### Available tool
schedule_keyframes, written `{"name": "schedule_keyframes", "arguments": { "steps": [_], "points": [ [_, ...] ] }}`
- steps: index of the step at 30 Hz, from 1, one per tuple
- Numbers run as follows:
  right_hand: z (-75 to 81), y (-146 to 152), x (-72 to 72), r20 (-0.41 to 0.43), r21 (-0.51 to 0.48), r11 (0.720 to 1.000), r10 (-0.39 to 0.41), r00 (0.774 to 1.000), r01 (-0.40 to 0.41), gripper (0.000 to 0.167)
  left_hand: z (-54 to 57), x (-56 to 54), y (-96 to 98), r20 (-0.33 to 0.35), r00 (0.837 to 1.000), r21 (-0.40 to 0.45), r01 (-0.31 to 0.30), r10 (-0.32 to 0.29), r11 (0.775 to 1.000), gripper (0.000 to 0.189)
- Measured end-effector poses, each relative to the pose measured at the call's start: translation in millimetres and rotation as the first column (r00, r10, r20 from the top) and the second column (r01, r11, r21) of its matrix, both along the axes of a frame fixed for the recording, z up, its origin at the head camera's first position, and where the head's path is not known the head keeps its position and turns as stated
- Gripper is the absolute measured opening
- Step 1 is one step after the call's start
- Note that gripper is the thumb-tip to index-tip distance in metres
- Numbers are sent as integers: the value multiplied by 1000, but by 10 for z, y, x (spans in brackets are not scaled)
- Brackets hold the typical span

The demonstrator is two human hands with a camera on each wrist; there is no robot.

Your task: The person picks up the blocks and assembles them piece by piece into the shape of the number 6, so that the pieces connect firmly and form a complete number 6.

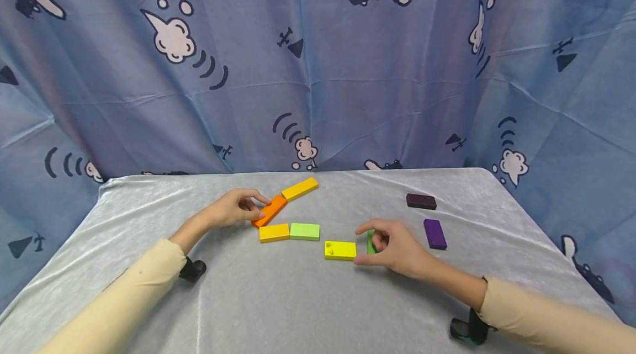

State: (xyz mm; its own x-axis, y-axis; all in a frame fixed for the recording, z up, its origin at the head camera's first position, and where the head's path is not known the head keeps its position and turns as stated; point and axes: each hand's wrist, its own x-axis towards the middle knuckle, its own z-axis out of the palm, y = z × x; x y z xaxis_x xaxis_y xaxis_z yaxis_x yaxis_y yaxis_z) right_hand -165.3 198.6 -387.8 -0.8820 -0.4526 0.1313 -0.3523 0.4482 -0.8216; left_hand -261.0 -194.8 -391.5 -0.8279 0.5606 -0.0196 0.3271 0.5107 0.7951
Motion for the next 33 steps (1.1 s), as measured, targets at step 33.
{"name": "schedule_keyframes", "arguments": {
  "steps": [33],
  "points": [
    [46,-341,22,1,182,980,-84,996,82,26,19,24,-4,10,1000,13,-8,8,1000,28]
  ]
}}
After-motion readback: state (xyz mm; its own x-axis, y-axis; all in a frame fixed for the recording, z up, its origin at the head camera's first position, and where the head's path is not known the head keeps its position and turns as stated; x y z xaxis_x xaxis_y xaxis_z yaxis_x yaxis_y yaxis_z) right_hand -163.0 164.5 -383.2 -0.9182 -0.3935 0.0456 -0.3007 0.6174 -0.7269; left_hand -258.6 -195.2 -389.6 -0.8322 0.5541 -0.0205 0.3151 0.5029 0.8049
